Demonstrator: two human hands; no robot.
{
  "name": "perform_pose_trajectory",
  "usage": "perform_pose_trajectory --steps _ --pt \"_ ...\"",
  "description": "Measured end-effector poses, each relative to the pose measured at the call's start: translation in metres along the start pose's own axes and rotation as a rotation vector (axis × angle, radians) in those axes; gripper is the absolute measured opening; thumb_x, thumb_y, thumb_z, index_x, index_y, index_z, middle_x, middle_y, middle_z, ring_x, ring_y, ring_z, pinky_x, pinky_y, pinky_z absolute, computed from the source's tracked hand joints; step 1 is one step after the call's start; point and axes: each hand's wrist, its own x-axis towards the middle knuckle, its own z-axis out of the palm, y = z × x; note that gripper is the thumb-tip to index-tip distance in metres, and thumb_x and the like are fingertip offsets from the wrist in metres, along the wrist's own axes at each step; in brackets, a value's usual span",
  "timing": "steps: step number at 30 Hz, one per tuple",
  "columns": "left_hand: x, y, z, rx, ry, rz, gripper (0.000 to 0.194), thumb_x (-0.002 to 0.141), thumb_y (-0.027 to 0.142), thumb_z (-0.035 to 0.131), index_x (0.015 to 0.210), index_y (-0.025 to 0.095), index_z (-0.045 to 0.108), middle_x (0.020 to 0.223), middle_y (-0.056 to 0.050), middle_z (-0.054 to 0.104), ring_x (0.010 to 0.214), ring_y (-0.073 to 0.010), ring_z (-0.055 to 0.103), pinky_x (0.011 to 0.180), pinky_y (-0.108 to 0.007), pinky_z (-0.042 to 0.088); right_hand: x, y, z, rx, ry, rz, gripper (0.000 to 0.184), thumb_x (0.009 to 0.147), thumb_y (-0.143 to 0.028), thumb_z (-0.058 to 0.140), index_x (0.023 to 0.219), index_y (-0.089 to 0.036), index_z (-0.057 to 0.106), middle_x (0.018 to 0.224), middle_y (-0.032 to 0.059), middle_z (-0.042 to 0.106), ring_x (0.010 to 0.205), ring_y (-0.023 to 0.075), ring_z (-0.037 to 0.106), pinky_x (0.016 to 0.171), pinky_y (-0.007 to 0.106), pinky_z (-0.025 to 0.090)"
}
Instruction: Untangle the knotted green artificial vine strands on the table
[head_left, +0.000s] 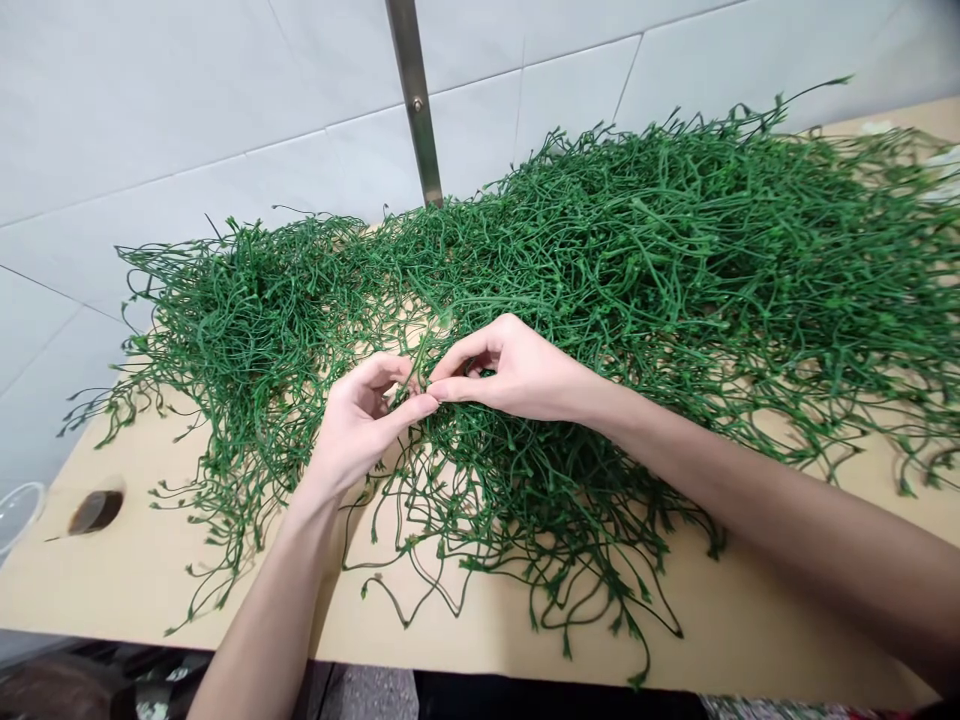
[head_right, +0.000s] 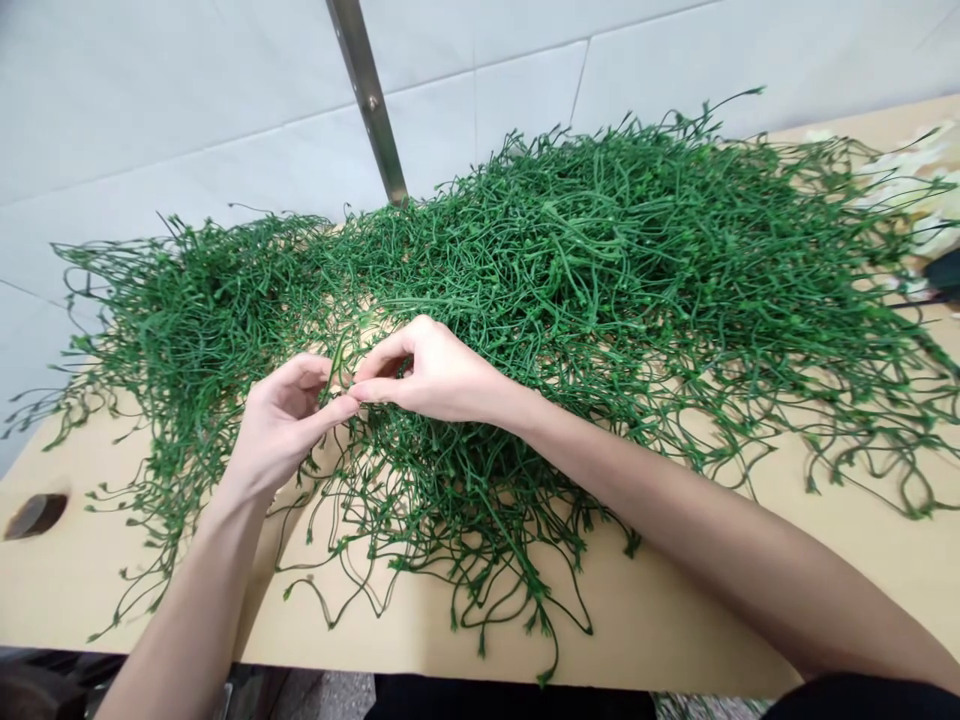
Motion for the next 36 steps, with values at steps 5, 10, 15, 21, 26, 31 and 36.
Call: perform_pose_trajectory --steps 5,10,15,21,26,31,36 --pt "0.0 0.005 0.001 -0.023 -0.005 -0.042 0.029 0.066 0.032 0.083 0.079 0.018 0.061 0.07 0.003 0.055 0.062 -0.0099 0.053 0.054 -0.022 0.042 0.0 0.001 0.001 0.044 -0.031 0.009 0.015 0.076 -0.023 0.068 0.079 -0.01 0.073 0.071 0.0008 0.068 0.06 0.0061 0.048 0.056 0.022 0.037" --pt "0.001 0.006 -0.001 -0.091 -0.086 -0.123 0.029 0.07 0.034 0.08 0.086 0.019 0.06 0.068 0.003 0.058 0.054 -0.0106 0.059 0.049 -0.022 0.044 0.002 0.0 0.002 0.049 -0.066 0.045 0.011 0.079 -0.022 0.065 0.077 -0.012 0.067 0.072 0.0 0.066 0.064 0.0074 0.054 0.061 0.022 0.04" --pt "0.0 0.003 -0.005 -0.042 -0.077 -0.108 0.028 0.072 0.035 0.079 0.088 0.019 0.063 0.076 0.0 0.063 0.061 -0.0105 0.06 0.053 -0.021 0.045 0.001 -0.003 0.0 0.132 -0.099 0.143 0.008 0.08 -0.019 0.064 0.081 -0.012 0.061 0.077 0.0024 0.068 0.067 0.0079 0.059 0.064 0.022 0.044" --pt "-0.001 0.0 -0.006 0.046 -0.053 -0.031 0.02 0.078 0.034 0.074 0.086 0.02 0.063 0.074 0.0 0.062 0.062 -0.0103 0.054 0.051 -0.021 0.039 -0.002 -0.007 -0.002 0.132 -0.193 0.15 0.008 0.084 -0.02 0.059 0.086 -0.012 0.058 0.073 0.0009 0.065 0.055 0.0051 0.051 0.055 0.021 0.043" --pt "-0.002 0.002 -0.004 0.035 -0.104 -0.007 0.019 0.079 0.034 0.072 0.086 0.019 0.063 0.077 -0.001 0.062 0.064 -0.0113 0.055 0.055 -0.022 0.042 -0.003 -0.01 -0.003 -0.034 -0.179 0.122 0.018 0.084 -0.024 0.054 0.075 -0.012 0.063 0.063 -0.0013 0.058 0.052 0.0054 0.044 0.049 0.021 0.033" --pt "-0.004 0.005 0.001 -0.006 -0.158 -0.025 0.02 0.084 0.038 0.067 0.086 0.019 0.061 0.07 -0.001 0.061 0.064 -0.0128 0.058 0.059 -0.024 0.046 -0.004 -0.01 0.0 -0.192 -0.126 0.089 0.022 0.077 -0.023 0.051 0.061 -0.013 0.063 0.05 -0.005 0.043 0.047 0.0049 0.03 0.046 0.023 0.025" --pt "-0.006 0.005 0.006 0.021 -0.181 -0.001 0.015 0.087 0.034 0.063 0.086 0.019 0.061 0.067 0.001 0.059 0.063 -0.0119 0.056 0.058 -0.023 0.043 -0.005 -0.007 0.006 -0.24 -0.074 0.087 0.028 0.073 -0.028 0.052 0.049 -0.016 0.046 0.05 -0.0064 0.023 0.049 0.0058 0.02 0.044 0.025 0.018"
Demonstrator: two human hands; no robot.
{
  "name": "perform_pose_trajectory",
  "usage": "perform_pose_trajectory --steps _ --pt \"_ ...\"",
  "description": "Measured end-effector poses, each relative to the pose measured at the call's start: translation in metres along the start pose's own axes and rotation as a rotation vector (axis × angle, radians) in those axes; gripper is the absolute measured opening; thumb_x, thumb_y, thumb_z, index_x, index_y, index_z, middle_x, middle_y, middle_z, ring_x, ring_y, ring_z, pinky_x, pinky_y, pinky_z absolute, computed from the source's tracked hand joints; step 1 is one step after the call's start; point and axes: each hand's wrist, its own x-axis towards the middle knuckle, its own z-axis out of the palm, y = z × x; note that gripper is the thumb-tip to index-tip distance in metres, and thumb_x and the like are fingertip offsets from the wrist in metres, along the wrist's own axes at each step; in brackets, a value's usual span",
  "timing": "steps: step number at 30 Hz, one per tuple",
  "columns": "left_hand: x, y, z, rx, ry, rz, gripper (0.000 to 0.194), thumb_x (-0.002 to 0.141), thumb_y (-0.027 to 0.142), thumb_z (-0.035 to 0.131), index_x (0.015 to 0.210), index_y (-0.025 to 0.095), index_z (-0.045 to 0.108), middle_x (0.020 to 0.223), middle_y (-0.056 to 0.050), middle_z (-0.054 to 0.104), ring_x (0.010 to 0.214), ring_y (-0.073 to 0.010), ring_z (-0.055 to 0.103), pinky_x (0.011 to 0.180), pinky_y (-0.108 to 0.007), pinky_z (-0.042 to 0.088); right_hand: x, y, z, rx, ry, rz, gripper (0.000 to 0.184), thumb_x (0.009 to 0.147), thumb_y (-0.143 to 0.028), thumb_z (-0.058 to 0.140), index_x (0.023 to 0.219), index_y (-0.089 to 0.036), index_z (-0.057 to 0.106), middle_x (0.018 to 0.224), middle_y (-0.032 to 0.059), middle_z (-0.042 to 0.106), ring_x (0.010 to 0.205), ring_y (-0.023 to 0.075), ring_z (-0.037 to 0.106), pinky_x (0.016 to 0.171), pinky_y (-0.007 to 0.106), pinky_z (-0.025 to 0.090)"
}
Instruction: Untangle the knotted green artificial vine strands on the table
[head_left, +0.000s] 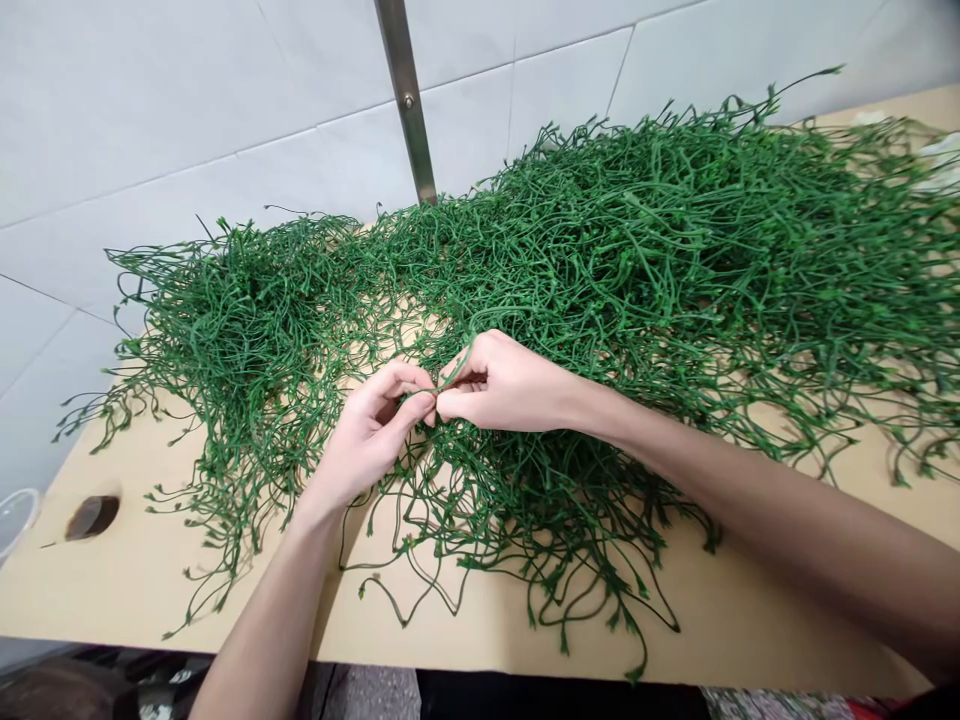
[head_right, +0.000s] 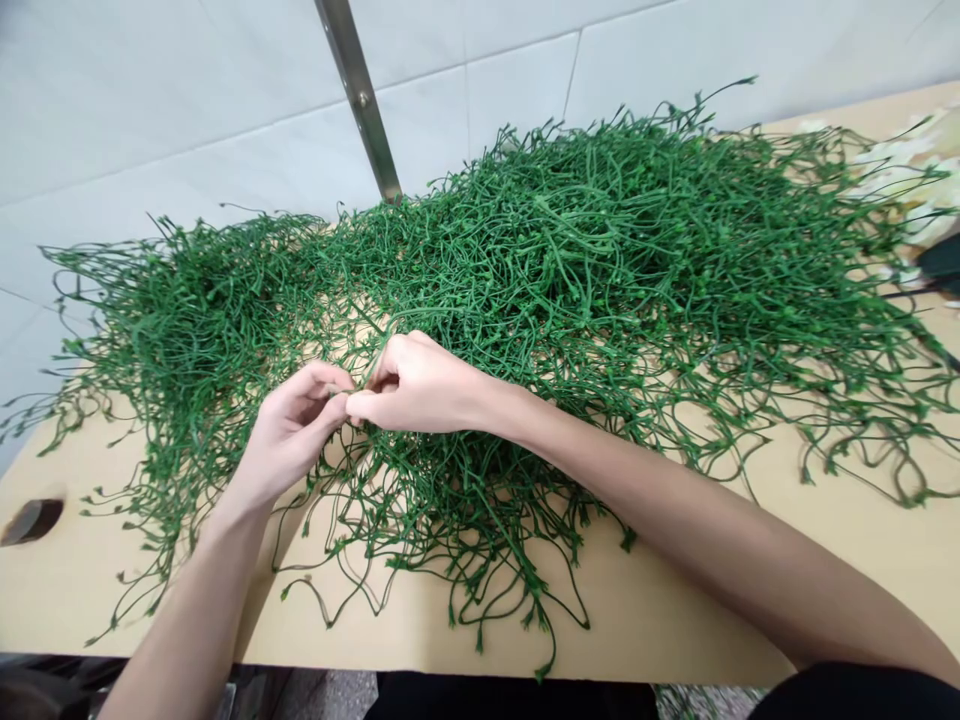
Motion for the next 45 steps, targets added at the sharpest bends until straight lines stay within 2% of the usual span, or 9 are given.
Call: perform_pose_trajectory --steps 4,11,20,27,30,34,36,40,45 --pt "0.001 -0.001 0.002 -0.029 0.0 -0.005 0.015 0.087 0.034 0.064 0.084 0.02 0.061 0.068 0.001 0.059 0.062 -0.0115 0.056 0.059 -0.023 0.044 -0.001 0.0 0.002 0.033 -0.006 0.036 0.027 0.072 -0.03 0.054 0.051 -0.017 0.044 0.052 -0.0063 0.024 0.05 0.0061 0.02 0.043 0.025 0.017" --pt "0.004 -0.008 0.002 -0.283 0.008 -0.096 0.021 0.079 0.036 0.073 0.082 0.019 0.061 0.063 0.003 0.056 0.056 -0.0089 0.053 0.056 -0.021 0.043 -0.002 0.0 0.005 -0.013 0.054 -0.02 0.023 0.073 -0.026 0.052 0.064 -0.012 0.068 0.048 -0.0066 0.03 0.047 0.0059 0.025 0.044 0.024 0.022" --pt "0.006 -0.008 0.006 -0.462 0.012 -0.208 0.03 0.07 0.037 0.082 0.077 0.017 0.06 0.055 0.005 0.056 0.052 -0.0066 0.051 0.053 -0.016 0.04 -0.002 0.0 0.006 -0.104 0.092 -0.141 0.019 0.072 -0.014 0.051 0.061 -0.011 0.066 0.051 -0.0055 0.04 0.051 0.0059 0.028 0.049 0.024 0.024" --pt "0.008 -0.01 0.002 -0.496 0.114 -0.236 0.039 0.065 0.038 0.085 0.081 0.018 0.055 0.052 0.006 0.058 0.049 -0.0067 0.049 0.052 -0.016 0.04 0.003 0.013 0.008 -0.089 0.136 -0.363 0.024 0.067 -0.002 0.042 0.058 -0.014 0.06 0.062 -0.0015 0.06 0.06 0.007 0.045 0.062 0.021 0.036" --pt "0.01 -0.009 0.001 -0.482 0.179 -0.224 0.041 0.062 0.039 0.085 0.083 0.018 0.056 0.053 0.007 0.057 0.05 -0.0074 0.05 0.052 -0.017 0.041 0.002 0.009 0.006 -0.07 0.125 -0.233 0.02 0.07 -0.007 0.048 0.066 -0.014 0.066 0.063 -0.0019 0.061 0.054 0.0058 0.041 0.055 0.02 0.032" --pt "0.009 -0.007 0.001 -0.416 0.207 -0.207 0.04 0.064 0.043 0.083 0.085 0.019 0.058 0.055 0.007 0.058 0.049 -0.0078 0.049 0.05 -0.019 0.04 0.0 0.002 0.006 -0.026 0.204 -0.074 0.022 0.078 -0.033 0.064 0.07 -0.013 0.068 0.052 -0.005 0.049 0.046 0.0041 0.032 0.05 0.021 0.026" --pt "0.008 -0.006 0.001 -0.369 0.201 -0.19 0.037 0.067 0.045 0.081 0.084 0.02 0.059 0.052 0.008 0.055 0.045 -0.0072 0.044 0.047 -0.019 0.036 0.0 0.003 0.008 -0.032 0.257 -0.107 0.027 0.079 -0.04 0.067 0.071 -0.013 0.068 0.053 -0.0054 0.048 0.046 0.0041 0.034 0.051 0.021 0.027" --pt "0.007 -0.006 0.001 -0.273 0.174 -0.145 0.034 0.071 0.047 0.077 0.08 0.021 0.058 0.047 0.009 0.045 0.039 -0.0059 0.03 0.041 -0.02 0.028 0.003 0.008 0.01 -0.064 0.311 -0.27 0.016 0.081 -0.028 0.068 0.074 -0.014 0.072 0.063 -0.0022 0.062 0.053 0.0051 0.045 0.057 0.021 0.033" --pt "0.006 -0.01 -0.002 -0.232 0.159 -0.137 0.028 0.078 0.046 0.072 0.083 0.021 0.061 0.051 0.007 0.048 0.043 -0.0078 0.038 0.045 -0.02 0.033 0.004 0.008 0.008 -0.041 0.285 -0.276 0.017 0.083 -0.02 0.063 0.069 -0.013 0.071 0.063 -0.001 0.066 0.053 0.0052 0.049 0.056 0.02 0.035"
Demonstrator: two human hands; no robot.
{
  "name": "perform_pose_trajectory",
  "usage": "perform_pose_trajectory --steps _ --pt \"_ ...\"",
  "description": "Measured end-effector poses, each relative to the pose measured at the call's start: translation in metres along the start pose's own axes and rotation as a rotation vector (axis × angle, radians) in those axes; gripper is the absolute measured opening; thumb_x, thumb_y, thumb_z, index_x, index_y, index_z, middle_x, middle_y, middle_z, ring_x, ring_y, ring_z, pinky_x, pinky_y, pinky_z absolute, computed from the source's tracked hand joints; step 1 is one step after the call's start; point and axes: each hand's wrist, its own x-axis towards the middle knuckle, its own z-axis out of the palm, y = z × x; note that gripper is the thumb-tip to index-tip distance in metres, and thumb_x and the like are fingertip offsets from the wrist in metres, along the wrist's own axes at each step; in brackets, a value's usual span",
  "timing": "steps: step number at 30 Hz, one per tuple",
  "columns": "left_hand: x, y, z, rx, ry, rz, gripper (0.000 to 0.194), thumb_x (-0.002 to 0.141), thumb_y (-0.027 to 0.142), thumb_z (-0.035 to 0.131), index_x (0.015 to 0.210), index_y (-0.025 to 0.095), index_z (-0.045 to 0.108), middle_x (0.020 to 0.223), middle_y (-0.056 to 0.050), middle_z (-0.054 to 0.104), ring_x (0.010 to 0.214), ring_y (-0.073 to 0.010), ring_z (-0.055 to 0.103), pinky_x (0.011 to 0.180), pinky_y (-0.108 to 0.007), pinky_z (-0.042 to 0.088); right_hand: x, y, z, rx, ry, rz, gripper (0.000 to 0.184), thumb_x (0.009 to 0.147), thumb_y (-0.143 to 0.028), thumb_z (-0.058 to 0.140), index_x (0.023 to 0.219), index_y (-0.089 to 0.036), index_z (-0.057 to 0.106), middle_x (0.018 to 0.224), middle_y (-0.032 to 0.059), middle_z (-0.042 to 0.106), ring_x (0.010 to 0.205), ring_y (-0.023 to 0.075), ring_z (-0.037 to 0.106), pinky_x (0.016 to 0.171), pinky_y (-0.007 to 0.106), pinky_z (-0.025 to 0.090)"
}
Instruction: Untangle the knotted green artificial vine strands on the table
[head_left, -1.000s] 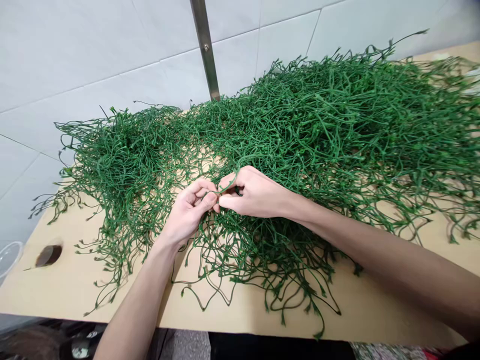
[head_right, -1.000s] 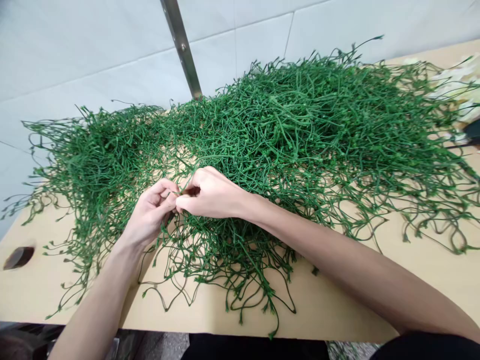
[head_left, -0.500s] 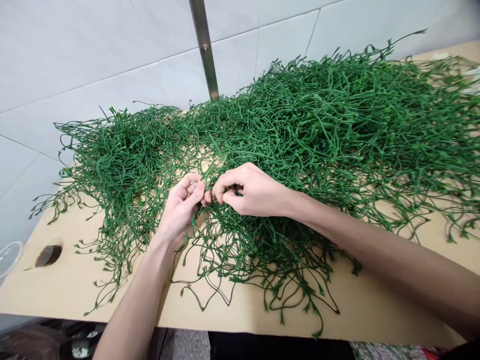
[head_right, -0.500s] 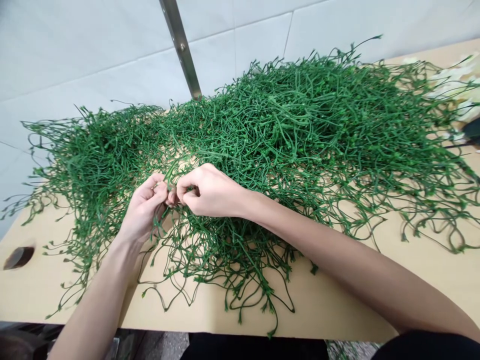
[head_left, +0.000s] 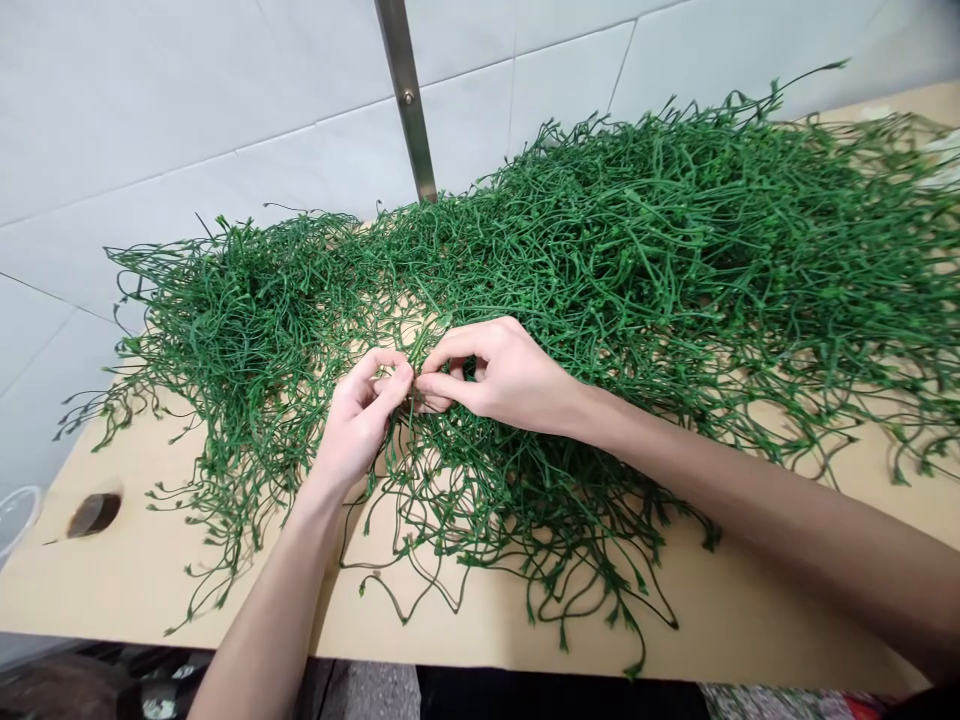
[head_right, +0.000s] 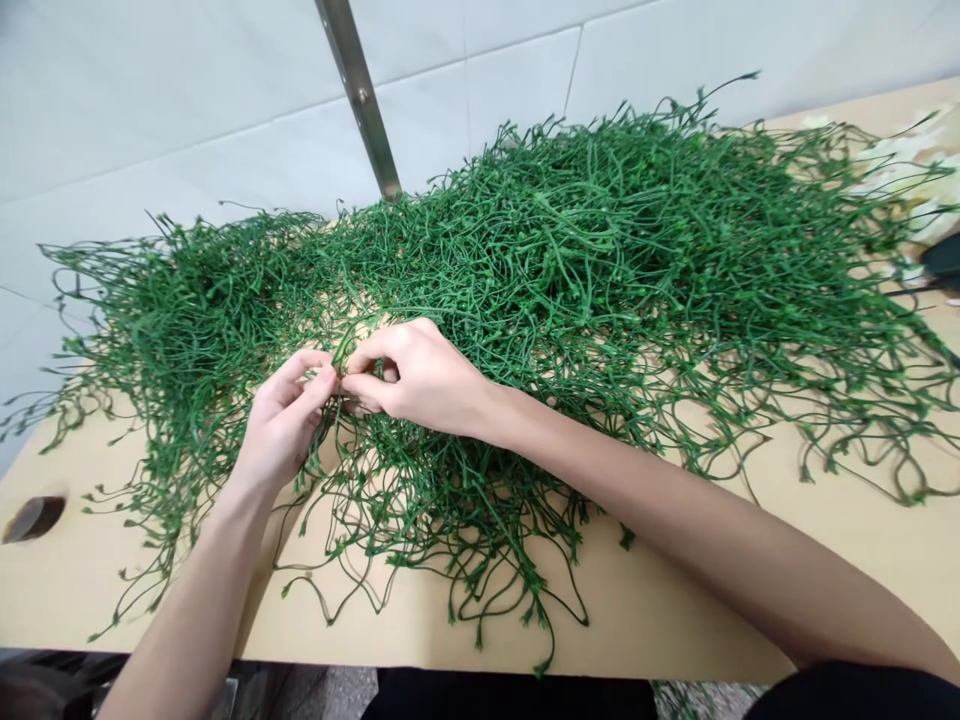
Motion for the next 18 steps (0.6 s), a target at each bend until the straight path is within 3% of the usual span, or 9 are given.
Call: perform_pose_trajectory --steps 4,9,13,18 --pt "0.0 0.0 -0.002 0.03 0.019 0.007 0.024 0.08 0.043 0.07 0.083 0.02 0.064 0.058 0.004 0.054 0.051 -0.0096 0.046 0.051 -0.021 0.04 0.0 0.0 0.0 0.025 -0.031 0.089 0.016 0.082 -0.021 0.061 0.072 -0.013 0.07 0.062 -0.0003 0.066 0.051 0.0058 0.049 0.049 0.019 0.033" --pt "-0.001 0.007 0.001 0.039 0.085 0.019 0.022 0.071 0.038 0.078 0.075 0.019 0.068 0.072 0.0 0.063 0.061 -0.0112 0.054 0.052 -0.021 0.042 0.0 -0.002 -0.001 0.026 -0.015 0.105 0.019 0.083 -0.026 0.06 0.074 -0.013 0.07 0.065 -0.0003 0.064 0.051 0.0051 0.046 0.051 0.02 0.034" --pt "-0.001 0.007 0.0 -0.078 0.114 -0.003 0.02 0.066 0.035 0.081 0.072 0.018 0.071 0.07 0.0 0.063 0.06 -0.0093 0.052 0.054 -0.02 0.042 -0.001 -0.009 -0.003 -0.011 -0.092 0.152 0.026 0.082 -0.037 0.062 0.075 -0.014 0.072 0.056 -0.0031 0.055 0.048 0.0053 0.039 0.049 0.021 0.03" --pt "-0.003 0.004 -0.001 -0.056 0.072 0.001 0.016 0.068 0.032 0.081 0.073 0.018 0.074 0.07 0.0 0.066 0.061 -0.0095 0.054 0.058 -0.021 0.044 -0.003 -0.008 -0.002 -0.017 -0.101 0.115 0.03 0.08 -0.043 0.066 0.07 -0.014 0.069 0.062 -0.0017 0.059 0.056 0.0067 0.046 0.055 0.022 0.032"
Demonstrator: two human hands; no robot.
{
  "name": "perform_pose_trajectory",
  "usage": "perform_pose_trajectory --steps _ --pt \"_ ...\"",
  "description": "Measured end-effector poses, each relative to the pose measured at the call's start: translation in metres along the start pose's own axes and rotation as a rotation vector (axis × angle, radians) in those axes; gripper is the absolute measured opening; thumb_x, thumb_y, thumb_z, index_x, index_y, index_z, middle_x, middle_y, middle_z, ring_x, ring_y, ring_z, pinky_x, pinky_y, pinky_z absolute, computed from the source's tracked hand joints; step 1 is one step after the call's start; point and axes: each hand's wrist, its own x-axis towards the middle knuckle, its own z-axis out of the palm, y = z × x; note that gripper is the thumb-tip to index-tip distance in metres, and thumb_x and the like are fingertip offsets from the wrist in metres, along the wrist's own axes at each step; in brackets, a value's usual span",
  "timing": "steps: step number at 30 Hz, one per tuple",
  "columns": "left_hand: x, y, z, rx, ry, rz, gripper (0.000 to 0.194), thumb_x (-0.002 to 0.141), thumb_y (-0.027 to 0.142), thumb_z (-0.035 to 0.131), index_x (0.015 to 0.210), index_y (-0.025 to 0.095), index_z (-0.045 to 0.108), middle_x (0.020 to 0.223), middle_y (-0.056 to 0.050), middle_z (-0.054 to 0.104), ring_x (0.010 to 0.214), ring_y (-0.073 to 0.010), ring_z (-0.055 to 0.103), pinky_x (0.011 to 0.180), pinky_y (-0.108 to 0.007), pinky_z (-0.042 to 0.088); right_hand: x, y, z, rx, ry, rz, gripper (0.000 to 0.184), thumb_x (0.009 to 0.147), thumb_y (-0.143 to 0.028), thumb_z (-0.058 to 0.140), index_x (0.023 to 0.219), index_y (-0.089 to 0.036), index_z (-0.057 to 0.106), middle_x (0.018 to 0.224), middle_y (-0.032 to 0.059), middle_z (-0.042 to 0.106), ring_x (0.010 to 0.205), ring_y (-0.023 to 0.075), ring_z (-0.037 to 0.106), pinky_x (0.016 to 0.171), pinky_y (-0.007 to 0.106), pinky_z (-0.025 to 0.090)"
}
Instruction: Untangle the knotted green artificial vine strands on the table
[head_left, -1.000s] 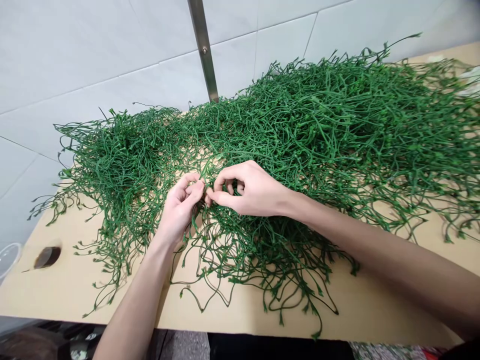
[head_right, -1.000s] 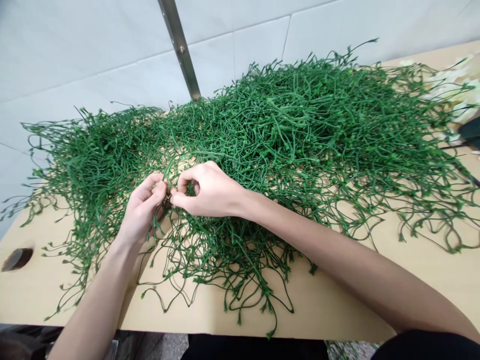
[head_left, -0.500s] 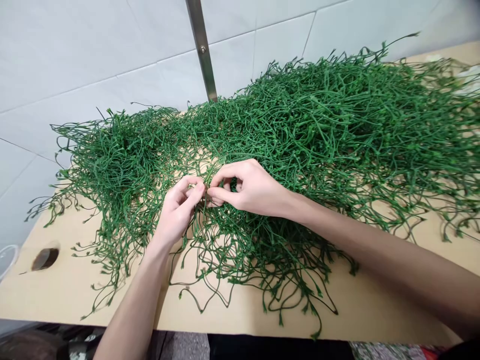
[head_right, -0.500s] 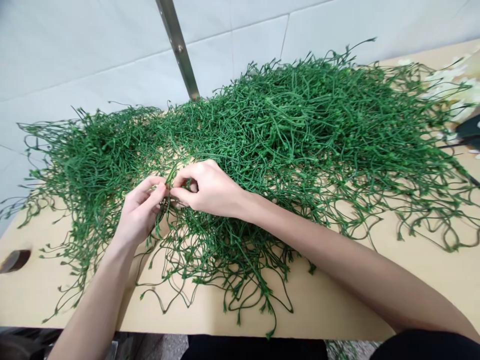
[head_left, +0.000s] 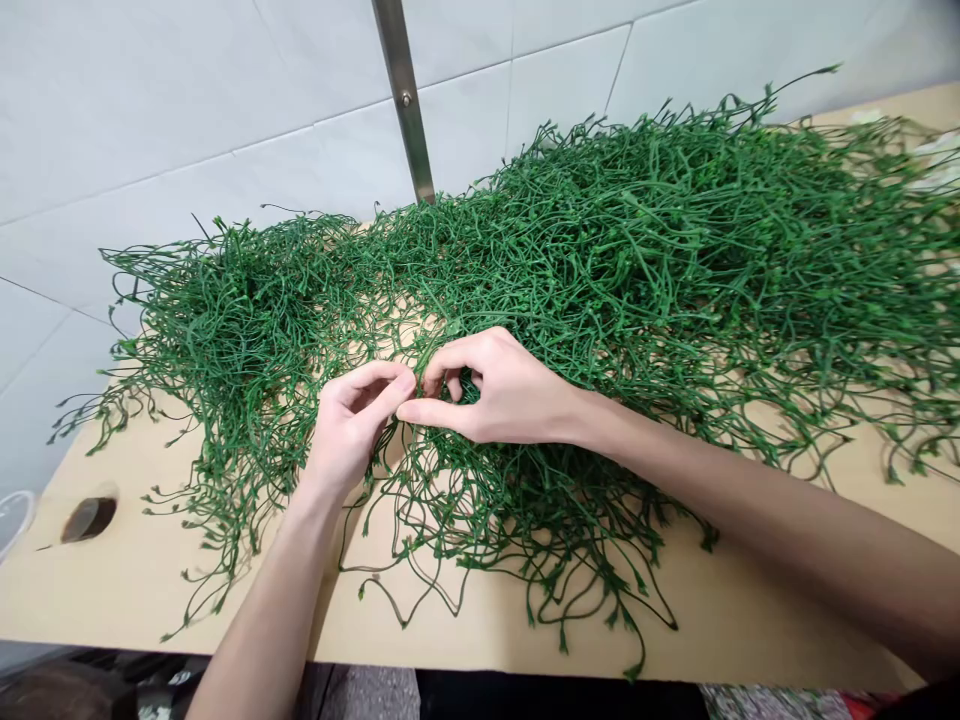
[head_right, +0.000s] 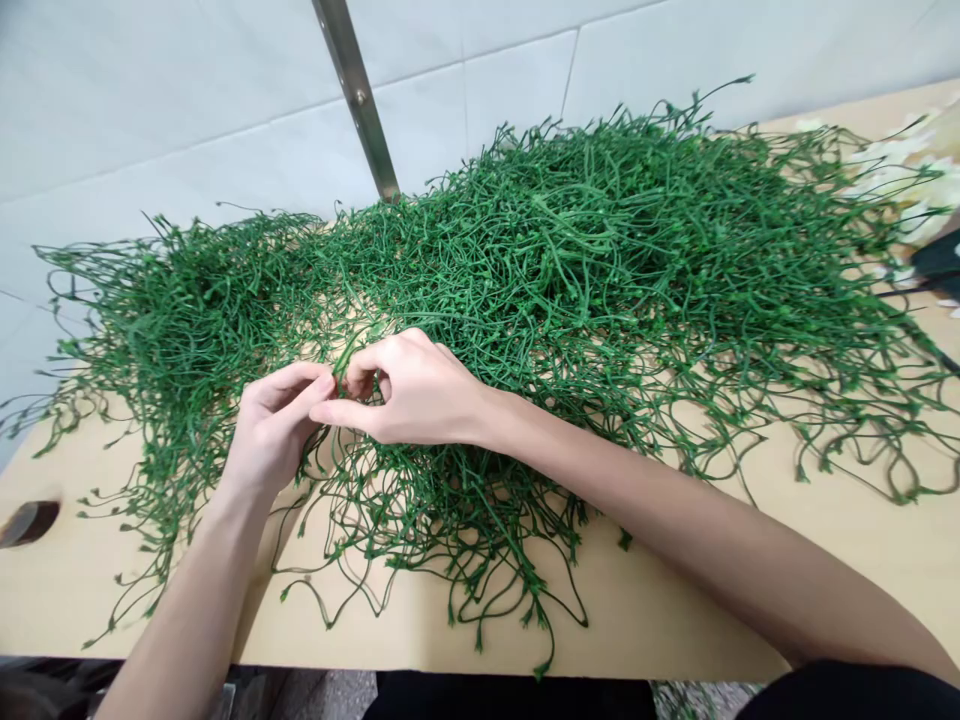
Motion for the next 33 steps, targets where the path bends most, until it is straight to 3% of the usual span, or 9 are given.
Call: perform_pose_trajectory --steps 7,14,18,23,27,33 --pt "0.0002 -0.0007 0.0 0.109 0.05 0.058 0.019 0.073 0.036 0.078 0.076 0.018 0.072 0.072 -0.002 0.068 0.063 -0.0124 0.058 0.055 -0.023 0.044 0.0022 0.0037 0.0003 0.042 0.022 -0.024 0.021 0.081 -0.029 0.063 0.069 -0.012 0.066 0.056 -0.0044 0.051 0.05 0.0047 0.035 0.053 0.022 0.03" --pt "-0.0005 -0.0001 -0.0011 0.105 -0.001 0.074 0.02 0.076 0.037 0.075 0.078 0.018 0.068 0.067 -0.001 0.063 0.06 -0.0119 0.054 0.055 -0.023 0.042 0.0001 0.0031 -0.0009 -0.094 -0.092 -0.029 0.035 0.092 -0.029 0.048 0.061 -0.015 0.054 0.055 -0.0049 0.044 0.053 0.0062 0.03 0.056 0.024 0.026" --pt "-0.0015 0.0001 0.0003 0.105 -0.057 0.114 0.028 0.08 0.043 0.07 0.073 0.018 0.061 0.058 0.003 0.051 0.055 -0.0103 0.046 0.055 -0.024 0.039 0.0001 0.0052 0.0017 -0.213 -0.093 -0.121 0.03 0.094 -0.027 0.047 0.07 -0.014 0.058 0.065 -0.0012 0.052 0.06 0.0083 0.04 0.061 0.025 0.03" --pt "-0.003 0.0014 0.0043 0.336 -0.094 0.104 0.048 0.082 0.051 0.065 0.057 0.018 0.041 0.052 0.006 0.03 0.049 -0.0081 0.025 0.045 -0.024 0.021 -0.002 0.0062 0.0049 -0.328 -0.152 -0.229 0.026 0.096 -0.024 0.045 0.08 -0.012 0.062 0.073 0.004 0.059 0.066 0.0121 0.045 0.064 0.027 0.033" --pt "-0.0029 0.0009 0.005 0.364 -0.104 0.137 0.048 0.087 0.051 0.058 0.056 0.018 0.041 0.052 0.005 0.033 0.049 -0.0085 0.026 0.045 -0.025 0.021 -0.004 0.0035 0.0047 -0.416 -0.133 -0.241 0.026 0.095 -0.021 0.043 0.08 -0.012 0.063 0.074 0.0046 0.061 0.064 0.0126 0.046 0.062 0.028 0.033" --pt "-0.0021 0.0016 0.0057 0.349 -0.08 0.125 0.052 0.084 0.054 0.06 0.052 0.018 0.041 0.048 0.005 0.034 0.045 -0.0074 0.027 0.043 -0.025 0.021 -0.0058 -0.0003 0.0079 -0.774 -0.052 -0.336 0.032 0.094 -0.021 0.039 0.082 -0.01 0.066 0.076 0.0098 0.064 0.074 0.0193 0.052 0.065 0.034 0.029"
